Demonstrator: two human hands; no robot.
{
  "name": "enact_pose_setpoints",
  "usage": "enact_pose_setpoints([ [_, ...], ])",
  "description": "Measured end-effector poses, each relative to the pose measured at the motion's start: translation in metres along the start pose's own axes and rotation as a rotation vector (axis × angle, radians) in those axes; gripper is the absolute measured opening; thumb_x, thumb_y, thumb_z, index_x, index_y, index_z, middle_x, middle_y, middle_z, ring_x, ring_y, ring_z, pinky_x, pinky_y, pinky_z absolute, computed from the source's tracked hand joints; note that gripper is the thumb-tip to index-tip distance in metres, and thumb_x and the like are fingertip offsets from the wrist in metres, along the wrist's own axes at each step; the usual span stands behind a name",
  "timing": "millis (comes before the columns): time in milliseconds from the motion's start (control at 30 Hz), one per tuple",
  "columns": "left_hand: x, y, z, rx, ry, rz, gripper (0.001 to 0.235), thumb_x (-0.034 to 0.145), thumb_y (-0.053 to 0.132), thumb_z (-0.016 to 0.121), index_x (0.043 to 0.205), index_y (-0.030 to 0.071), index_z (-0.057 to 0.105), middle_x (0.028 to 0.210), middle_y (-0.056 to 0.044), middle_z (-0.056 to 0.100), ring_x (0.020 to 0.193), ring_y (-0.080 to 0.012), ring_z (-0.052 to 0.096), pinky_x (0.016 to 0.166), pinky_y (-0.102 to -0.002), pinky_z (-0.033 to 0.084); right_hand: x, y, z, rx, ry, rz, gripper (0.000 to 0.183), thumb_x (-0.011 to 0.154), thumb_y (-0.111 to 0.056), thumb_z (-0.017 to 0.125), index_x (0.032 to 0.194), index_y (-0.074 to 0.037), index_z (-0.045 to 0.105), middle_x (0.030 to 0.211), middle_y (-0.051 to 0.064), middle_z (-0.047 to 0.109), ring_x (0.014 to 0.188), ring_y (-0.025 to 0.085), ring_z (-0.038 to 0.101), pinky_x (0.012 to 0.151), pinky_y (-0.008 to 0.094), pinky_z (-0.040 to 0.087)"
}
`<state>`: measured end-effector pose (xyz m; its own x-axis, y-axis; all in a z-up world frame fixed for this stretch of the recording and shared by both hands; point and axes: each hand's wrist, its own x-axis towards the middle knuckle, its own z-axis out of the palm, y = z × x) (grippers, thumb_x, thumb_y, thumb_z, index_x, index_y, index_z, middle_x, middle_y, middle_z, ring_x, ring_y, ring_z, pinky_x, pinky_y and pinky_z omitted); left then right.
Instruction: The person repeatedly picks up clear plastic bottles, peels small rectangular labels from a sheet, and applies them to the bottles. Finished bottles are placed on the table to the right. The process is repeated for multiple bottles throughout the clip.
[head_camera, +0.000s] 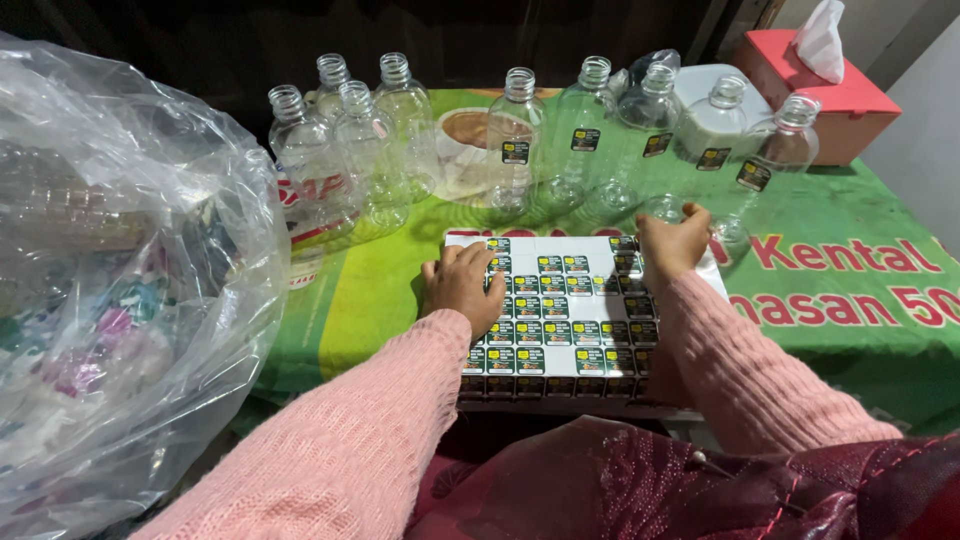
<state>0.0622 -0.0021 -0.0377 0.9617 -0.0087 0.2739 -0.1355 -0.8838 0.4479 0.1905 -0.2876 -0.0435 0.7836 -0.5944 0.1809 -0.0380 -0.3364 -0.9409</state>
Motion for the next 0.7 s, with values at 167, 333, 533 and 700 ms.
enact_pose_setpoints([
  [167,0.0,-0.001,0.0,-0.003,0.002,0.004,0.043,0.094,0.032,0.057,0.131,0.012,0.063,0.147,-0.003,0.055,0.134,-0.0178,0.044,0.111,-0.044,0.028,0.006,-0.006,0.002,0.119,-0.03,0.101,0.07,0.077,-0.002,0.079,0.138,0.0,0.044,0.127,0.02,0.058,0.084,0.024,0.071,0.066,0.034,0.058],
  [333,0.0,-0.001,0.001,-0.007,0.007,0.009,0.043,0.094,0.031,0.057,0.131,0.011,0.064,0.146,-0.003,0.056,0.133,-0.0178,0.045,0.111,-0.043,0.029,0.013,-0.003,0.003,0.071,-0.036,0.085,0.071,0.078,-0.002,0.078,0.14,0.001,0.043,0.126,0.021,0.06,0.084,0.023,0.072,0.067,0.032,0.058],
  [533,-0.001,0.0,0.0,-0.006,0.021,0.015,0.043,0.093,0.032,0.058,0.13,0.012,0.064,0.146,-0.003,0.056,0.133,-0.0181,0.045,0.111,-0.043,0.028,0.011,0.011,0.004,0.04,-0.014,-0.02,0.07,0.077,-0.007,0.084,0.136,0.001,0.047,0.122,0.02,0.061,0.093,0.023,0.067,0.077,0.032,0.056],
  [700,0.0,0.001,0.0,0.017,-0.011,-0.014,0.043,0.094,0.032,0.058,0.132,0.013,0.063,0.146,-0.001,0.055,0.134,-0.0178,0.044,0.11,-0.044,0.028,-0.016,0.025,-0.012,0.022,-0.054,-0.153,0.054,0.082,-0.012,0.085,0.127,0.001,0.059,0.117,0.015,0.067,0.103,0.022,0.064,0.09,0.03,0.053],
])
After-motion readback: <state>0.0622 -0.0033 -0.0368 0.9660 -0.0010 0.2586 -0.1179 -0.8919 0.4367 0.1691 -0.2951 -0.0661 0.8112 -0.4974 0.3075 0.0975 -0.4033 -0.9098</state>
